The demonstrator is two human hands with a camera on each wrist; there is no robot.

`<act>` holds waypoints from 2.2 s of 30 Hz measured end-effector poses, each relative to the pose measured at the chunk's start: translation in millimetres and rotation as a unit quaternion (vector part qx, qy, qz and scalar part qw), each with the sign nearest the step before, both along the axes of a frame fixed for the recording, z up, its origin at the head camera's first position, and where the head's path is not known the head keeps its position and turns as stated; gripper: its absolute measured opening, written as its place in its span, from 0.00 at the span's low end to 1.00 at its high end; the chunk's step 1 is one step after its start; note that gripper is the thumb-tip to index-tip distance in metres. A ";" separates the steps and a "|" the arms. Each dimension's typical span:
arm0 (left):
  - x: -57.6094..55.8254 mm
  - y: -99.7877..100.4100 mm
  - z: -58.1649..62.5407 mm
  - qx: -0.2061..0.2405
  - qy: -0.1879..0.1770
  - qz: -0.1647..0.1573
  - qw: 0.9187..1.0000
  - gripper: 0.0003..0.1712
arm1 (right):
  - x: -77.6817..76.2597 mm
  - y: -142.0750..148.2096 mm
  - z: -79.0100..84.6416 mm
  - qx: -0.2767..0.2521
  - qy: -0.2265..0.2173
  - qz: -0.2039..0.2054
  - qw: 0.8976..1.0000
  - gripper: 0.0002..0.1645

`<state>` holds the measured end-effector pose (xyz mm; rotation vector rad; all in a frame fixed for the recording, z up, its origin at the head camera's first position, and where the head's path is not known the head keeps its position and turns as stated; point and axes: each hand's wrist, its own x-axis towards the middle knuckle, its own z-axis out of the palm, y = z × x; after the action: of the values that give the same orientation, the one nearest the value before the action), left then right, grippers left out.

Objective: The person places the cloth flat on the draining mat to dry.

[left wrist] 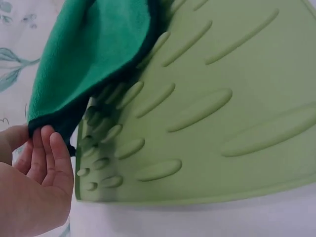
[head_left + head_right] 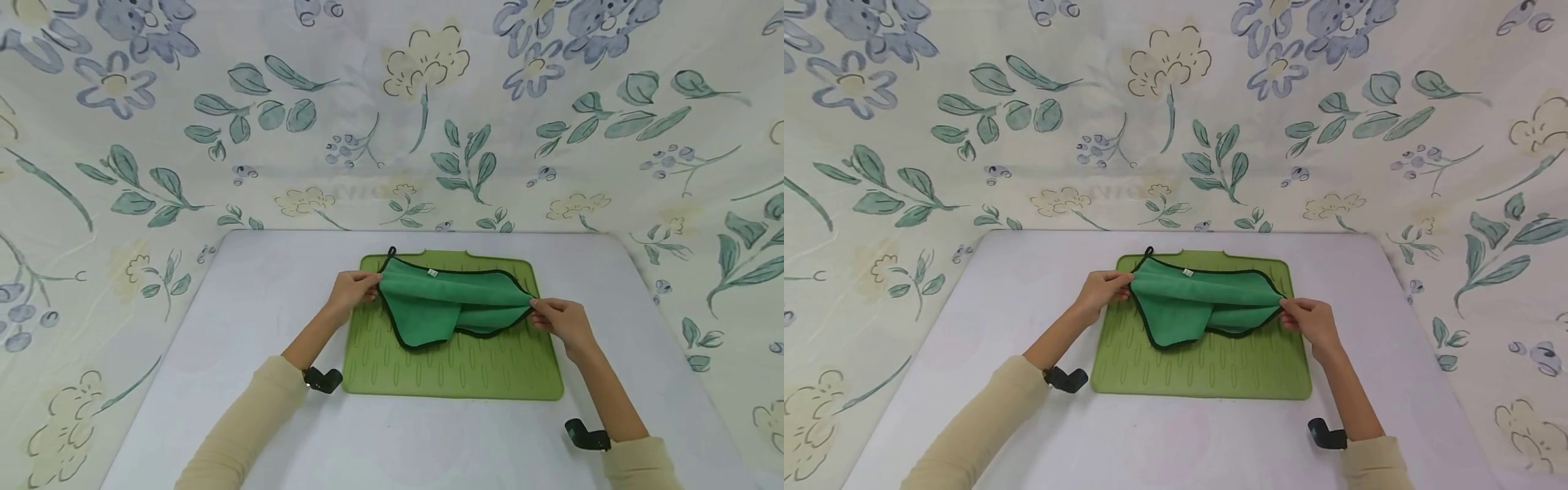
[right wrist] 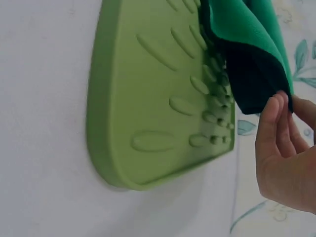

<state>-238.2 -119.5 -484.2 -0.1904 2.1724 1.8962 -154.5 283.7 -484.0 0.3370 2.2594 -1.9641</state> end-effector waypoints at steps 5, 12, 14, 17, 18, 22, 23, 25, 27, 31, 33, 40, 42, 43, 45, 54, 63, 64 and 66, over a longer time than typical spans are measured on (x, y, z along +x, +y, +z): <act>1.8 2.4 -6.3 -0.002 -0.020 0.002 1.000 0.20 | -0.7 -2.0 -7.0 -0.001 -0.008 0.005 1.000 0.27; 6.0 0.8 -15.7 -0.019 -0.032 -0.016 0.999 0.23 | 5.5 -7.5 -18.9 0.008 -0.013 0.021 1.000 0.30; 8.0 -0.4 -17.2 -0.030 -0.029 -0.033 0.999 0.24 | 8.5 -9.6 -21.5 0.015 -0.013 0.025 0.999 0.30; 11.5 -1.8 -20.7 -0.047 -0.025 -0.062 0.997 0.24 | 13.3 -13.5 -25.5 0.021 -0.016 0.030 0.999 0.30; 12.6 -2.1 -22.4 -0.054 -0.023 -0.072 0.996 0.22 | 14.9 -15.1 -26.8 0.023 -0.017 0.032 0.999 0.29; 16.2 -2.0 -27.2 -0.074 -0.009 -0.089 0.993 0.16 | 19.2 -22.4 -32.7 0.024 -0.013 0.045 0.999 0.24; 17.0 -1.9 -27.7 -0.079 -0.005 -0.088 0.993 0.15 | 19.7 -24.3 -34.0 0.026 -0.009 0.049 0.998 0.23; 17.9 -1.3 -27.5 -0.080 0.000 -0.081 0.994 0.14 | 20.0 -27.2 -35.7 0.030 -0.001 0.054 0.998 0.22; 18.6 -0.9 -26.2 -0.077 0.003 -0.072 0.994 0.14 | 20.2 -29.1 -35.2 0.033 0.006 0.052 0.998 0.22; 19.0 -2.4 -21.3 -0.056 0.009 -0.062 0.996 0.14 | 21.0 -27.3 -28.5 0.042 0.010 0.041 0.998 0.23; 19.3 -4.6 -18.4 -0.047 0.013 -0.059 0.997 0.16 | 21.7 -24.2 -22.8 0.048 0.012 0.038 0.998 0.24; 19.2 -13.2 -13.6 -0.041 0.006 -0.053 0.998 0.18 | 24.6 -8.4 -7.9 0.069 0.013 0.035 0.997 0.28; 20.3 -14.2 -13.9 -0.041 -0.002 -0.054 0.998 0.18 | 25.5 -4.7 -8.1 0.074 0.010 0.036 0.997 0.28; 20.9 -14.4 -14.4 -0.040 -0.006 -0.054 0.998 0.18 | 26.0 -3.2 -9.1 0.076 0.007 0.037 0.996 0.28; 22.6 -14.5 -15.3 -0.037 -0.011 -0.054 0.998 0.17 | 27.2 -1.2 -11.4 0.081 0.003 0.039 0.996 0.28; 26.5 -13.2 -18.0 -0.013 -0.020 -0.055 0.998 0.19 | 32.7 -1.5 -20.4 0.062 -0.007 0.041 0.997 0.26; 33.4 -10.9 -21.9 -0.054 -0.036 -0.084 0.994 0.18 | 37.2 -4.8 -23.0 0.086 -0.033 0.063 0.994 0.27; 34.3 -10.3 -22.5 -0.057 -0.035 -0.088 0.994 0.18 | 37.9 -5.0 -23.6 0.090 -0.035 0.065 0.993 0.26; 35.9 -9.3 -23.4 -0.060 -0.032 -0.092 0.993 0.18 | 39.3 -5.7 -24.6 0.098 -0.037 0.066 0.992 0.26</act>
<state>-202.3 -128.8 -507.6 -0.0682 2.1806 1.6399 -115.3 278.1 -508.6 0.2669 2.3667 -1.6444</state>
